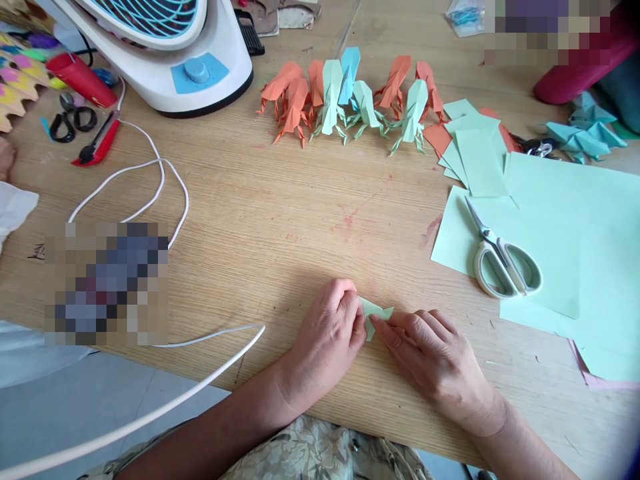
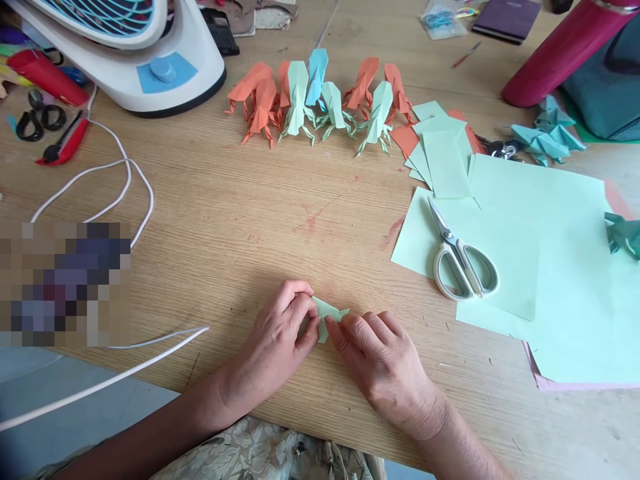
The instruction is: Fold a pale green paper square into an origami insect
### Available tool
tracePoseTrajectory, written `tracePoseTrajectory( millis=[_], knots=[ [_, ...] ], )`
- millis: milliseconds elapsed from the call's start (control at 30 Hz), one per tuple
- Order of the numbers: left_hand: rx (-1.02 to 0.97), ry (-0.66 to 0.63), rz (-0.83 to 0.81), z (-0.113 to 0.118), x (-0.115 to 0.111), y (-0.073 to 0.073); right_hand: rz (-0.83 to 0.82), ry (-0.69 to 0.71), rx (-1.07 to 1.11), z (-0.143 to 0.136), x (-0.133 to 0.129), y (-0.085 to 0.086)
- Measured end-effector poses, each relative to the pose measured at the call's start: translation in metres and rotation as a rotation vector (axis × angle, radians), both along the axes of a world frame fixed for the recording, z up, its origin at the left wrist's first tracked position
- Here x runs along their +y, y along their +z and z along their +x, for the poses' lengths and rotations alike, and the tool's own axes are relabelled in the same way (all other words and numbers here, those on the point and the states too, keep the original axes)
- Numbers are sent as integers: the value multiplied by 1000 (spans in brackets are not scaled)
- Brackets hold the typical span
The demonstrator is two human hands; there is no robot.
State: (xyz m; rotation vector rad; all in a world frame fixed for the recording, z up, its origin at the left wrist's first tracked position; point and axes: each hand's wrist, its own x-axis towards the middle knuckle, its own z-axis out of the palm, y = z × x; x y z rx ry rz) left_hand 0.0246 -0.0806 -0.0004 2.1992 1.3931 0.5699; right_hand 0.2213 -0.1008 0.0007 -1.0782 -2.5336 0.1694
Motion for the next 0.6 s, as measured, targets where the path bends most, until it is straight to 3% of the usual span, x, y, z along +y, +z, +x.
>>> tracePoseTrajectory(
  millis=[233, 433, 600],
  knots=[
    [-54, -85, -6, -17, -5, 1, 33, -7, -12, -1, 1, -1],
    [168, -285, 155, -37, -17, 7, -6, -2, 4, -1, 1, 1],
    [264, -384, 174, -45, -21, 6, -20, -15, -2, -1, 1, 1]
  ],
)
